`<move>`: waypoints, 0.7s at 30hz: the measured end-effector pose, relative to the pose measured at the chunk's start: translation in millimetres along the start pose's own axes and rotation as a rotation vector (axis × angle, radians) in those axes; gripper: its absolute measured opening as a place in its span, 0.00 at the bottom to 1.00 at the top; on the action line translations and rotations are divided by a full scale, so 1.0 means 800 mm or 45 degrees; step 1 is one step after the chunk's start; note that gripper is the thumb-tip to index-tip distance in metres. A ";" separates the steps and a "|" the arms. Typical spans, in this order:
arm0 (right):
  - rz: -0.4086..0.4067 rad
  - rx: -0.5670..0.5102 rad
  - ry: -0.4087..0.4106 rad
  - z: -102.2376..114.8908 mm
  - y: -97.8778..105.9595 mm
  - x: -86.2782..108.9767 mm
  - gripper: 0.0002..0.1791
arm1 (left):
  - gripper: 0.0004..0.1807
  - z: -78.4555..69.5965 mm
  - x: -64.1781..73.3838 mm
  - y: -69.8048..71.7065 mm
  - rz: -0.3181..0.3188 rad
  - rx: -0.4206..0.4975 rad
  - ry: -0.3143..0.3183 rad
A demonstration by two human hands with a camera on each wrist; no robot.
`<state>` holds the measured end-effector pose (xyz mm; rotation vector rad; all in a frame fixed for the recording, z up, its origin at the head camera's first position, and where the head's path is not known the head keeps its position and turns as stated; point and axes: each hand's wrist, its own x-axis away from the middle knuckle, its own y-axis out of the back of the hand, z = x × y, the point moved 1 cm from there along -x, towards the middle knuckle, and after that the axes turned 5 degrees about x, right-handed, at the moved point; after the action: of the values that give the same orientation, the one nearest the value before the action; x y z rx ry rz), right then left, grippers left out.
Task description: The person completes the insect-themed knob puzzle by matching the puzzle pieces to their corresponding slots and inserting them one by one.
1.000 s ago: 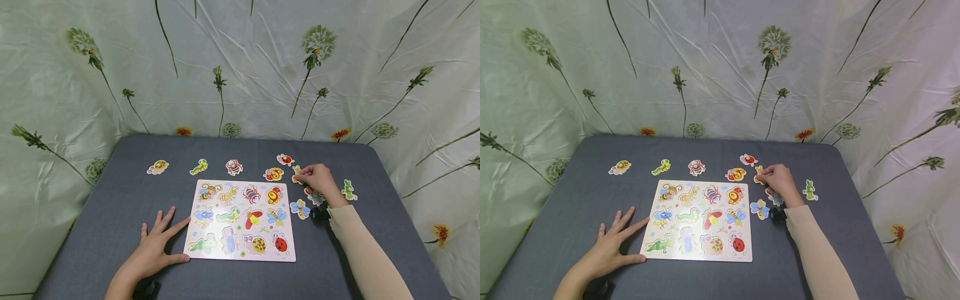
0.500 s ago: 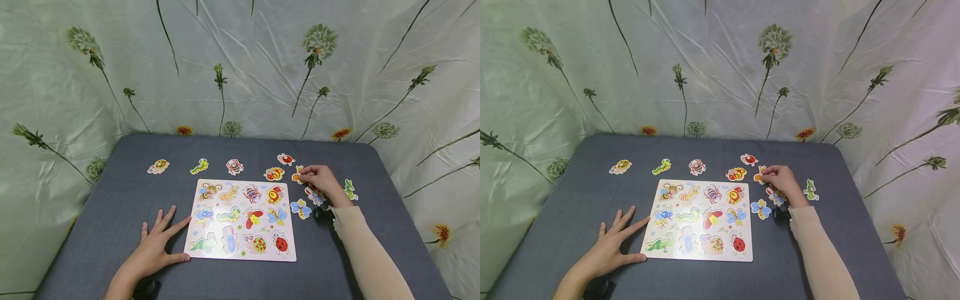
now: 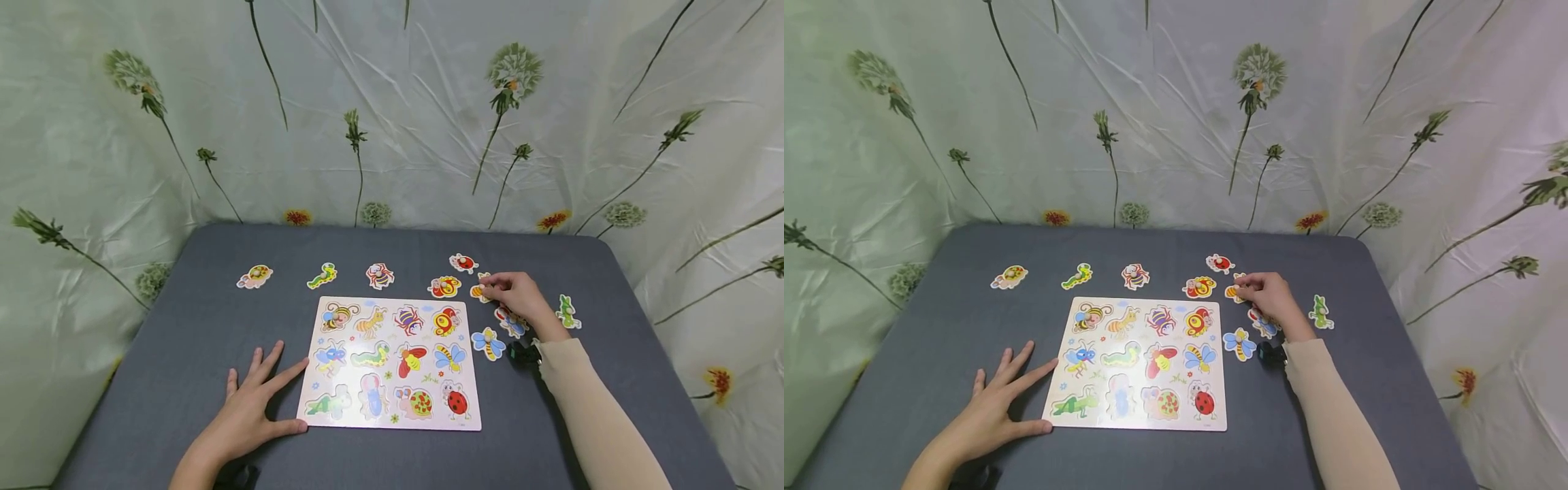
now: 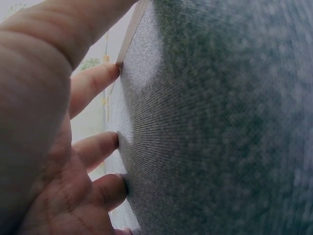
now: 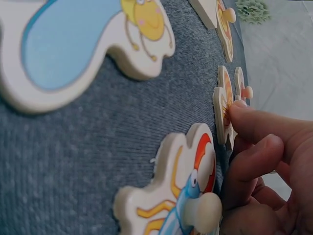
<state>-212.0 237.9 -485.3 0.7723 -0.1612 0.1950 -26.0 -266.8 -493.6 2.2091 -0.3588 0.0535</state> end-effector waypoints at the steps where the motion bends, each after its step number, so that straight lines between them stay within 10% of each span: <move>1: -0.004 0.010 0.005 0.001 0.000 0.000 0.19 | 0.58 0.000 0.000 0.000 -0.002 0.000 0.000; 21: -0.049 0.046 -0.041 0.003 -0.007 0.000 0.16 | 0.57 0.004 0.000 0.000 0.004 0.040 0.016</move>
<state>-210.6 231.8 -487.2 0.8141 -0.1735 0.1490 -26.0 -269.3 -495.6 2.2382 -0.3568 0.0748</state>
